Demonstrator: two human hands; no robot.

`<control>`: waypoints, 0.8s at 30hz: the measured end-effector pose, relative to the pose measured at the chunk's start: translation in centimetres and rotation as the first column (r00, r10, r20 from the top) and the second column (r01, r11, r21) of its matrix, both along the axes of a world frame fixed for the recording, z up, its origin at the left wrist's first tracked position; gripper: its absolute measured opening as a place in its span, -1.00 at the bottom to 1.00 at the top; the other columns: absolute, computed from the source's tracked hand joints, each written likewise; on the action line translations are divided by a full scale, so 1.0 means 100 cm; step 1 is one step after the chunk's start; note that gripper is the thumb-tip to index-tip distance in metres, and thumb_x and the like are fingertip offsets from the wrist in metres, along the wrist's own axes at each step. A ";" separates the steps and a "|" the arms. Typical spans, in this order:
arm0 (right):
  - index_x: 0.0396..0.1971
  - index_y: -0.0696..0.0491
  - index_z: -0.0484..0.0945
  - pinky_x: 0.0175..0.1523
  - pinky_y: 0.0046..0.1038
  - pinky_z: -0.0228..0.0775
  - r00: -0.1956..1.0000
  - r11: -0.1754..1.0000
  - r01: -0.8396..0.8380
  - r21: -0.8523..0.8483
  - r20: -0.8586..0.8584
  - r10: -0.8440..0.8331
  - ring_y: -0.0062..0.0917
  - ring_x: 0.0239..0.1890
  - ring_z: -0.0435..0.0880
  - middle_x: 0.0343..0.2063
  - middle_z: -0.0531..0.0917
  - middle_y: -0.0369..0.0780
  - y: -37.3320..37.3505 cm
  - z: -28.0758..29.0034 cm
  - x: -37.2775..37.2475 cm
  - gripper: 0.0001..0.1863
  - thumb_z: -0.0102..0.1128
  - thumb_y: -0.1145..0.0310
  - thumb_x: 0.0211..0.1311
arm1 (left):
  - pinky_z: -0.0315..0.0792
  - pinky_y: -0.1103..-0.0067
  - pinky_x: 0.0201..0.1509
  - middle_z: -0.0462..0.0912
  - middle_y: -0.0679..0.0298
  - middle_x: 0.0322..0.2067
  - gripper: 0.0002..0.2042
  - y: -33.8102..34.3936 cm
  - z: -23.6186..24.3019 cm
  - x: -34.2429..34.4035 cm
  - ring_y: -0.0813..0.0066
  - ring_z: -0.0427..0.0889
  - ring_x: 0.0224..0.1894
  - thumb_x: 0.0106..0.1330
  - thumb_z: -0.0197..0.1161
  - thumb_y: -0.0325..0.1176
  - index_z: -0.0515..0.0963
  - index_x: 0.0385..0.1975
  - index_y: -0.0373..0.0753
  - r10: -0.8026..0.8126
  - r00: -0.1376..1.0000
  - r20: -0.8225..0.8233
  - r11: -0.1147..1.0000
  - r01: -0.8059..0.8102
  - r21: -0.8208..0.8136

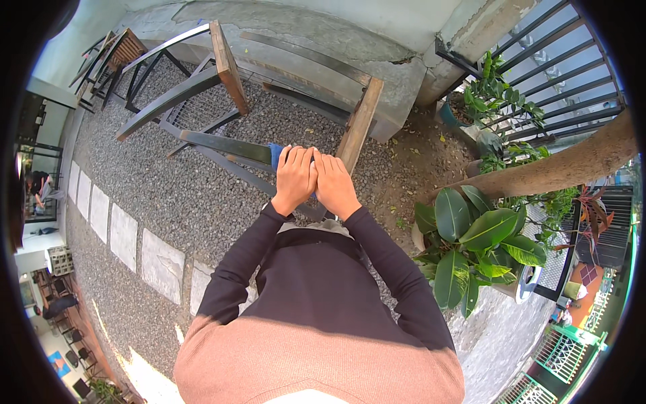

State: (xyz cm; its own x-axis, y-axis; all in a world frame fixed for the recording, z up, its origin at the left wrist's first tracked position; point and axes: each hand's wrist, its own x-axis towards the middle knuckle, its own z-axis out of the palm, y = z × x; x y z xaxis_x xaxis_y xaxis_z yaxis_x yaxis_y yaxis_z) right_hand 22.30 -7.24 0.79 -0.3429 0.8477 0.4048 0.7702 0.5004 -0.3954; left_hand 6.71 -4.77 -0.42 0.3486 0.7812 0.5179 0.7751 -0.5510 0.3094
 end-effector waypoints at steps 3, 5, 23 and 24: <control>0.36 0.37 0.45 0.33 -0.15 0.47 1.000 1.000 0.010 0.014 0.015 -0.010 -0.06 0.14 0.64 0.11 0.66 0.06 0.000 0.001 -0.002 -0.47 0.17 0.44 0.48 | 0.30 0.11 0.51 0.68 0.03 0.00 -0.59 0.002 0.000 -0.003 0.05 0.61 0.20 0.51 0.09 -0.28 0.61 0.17 -0.43 -0.010 1.000 0.005 1.000 0.010 0.000; 0.37 0.36 0.45 0.33 -0.14 0.47 1.000 1.000 0.017 0.008 0.026 -0.017 -0.06 0.14 0.64 0.12 0.66 0.06 0.001 0.002 -0.004 -0.46 0.18 0.44 0.47 | 0.31 0.12 0.51 0.68 0.03 0.00 -0.59 0.004 0.000 -0.006 0.06 0.61 0.20 0.51 0.10 -0.28 0.61 0.17 -0.43 -0.020 1.000 0.003 1.000 0.020 0.004; 0.41 0.33 0.42 0.39 -0.12 0.36 0.985 0.992 0.126 0.017 0.119 -0.128 -0.11 0.23 0.59 0.14 0.62 0.02 0.007 0.003 -0.056 -0.36 0.23 0.40 0.37 | 0.43 0.23 0.30 0.68 0.05 -0.13 -0.62 0.030 0.006 -0.061 0.11 0.62 -0.01 0.49 0.17 -0.26 0.63 0.09 -0.46 -0.182 0.983 0.007 0.983 0.182 0.012; 0.41 0.32 0.42 0.40 -0.11 0.35 0.984 0.991 0.130 0.017 0.118 -0.131 -0.11 0.24 0.59 0.15 0.62 0.02 0.009 0.003 -0.062 -0.36 0.23 0.41 0.36 | 0.43 0.23 0.30 0.68 0.05 -0.13 -0.62 0.032 0.006 -0.067 0.11 0.62 -0.01 0.49 0.17 -0.26 0.63 0.09 -0.46 -0.183 0.983 0.009 0.983 0.183 0.009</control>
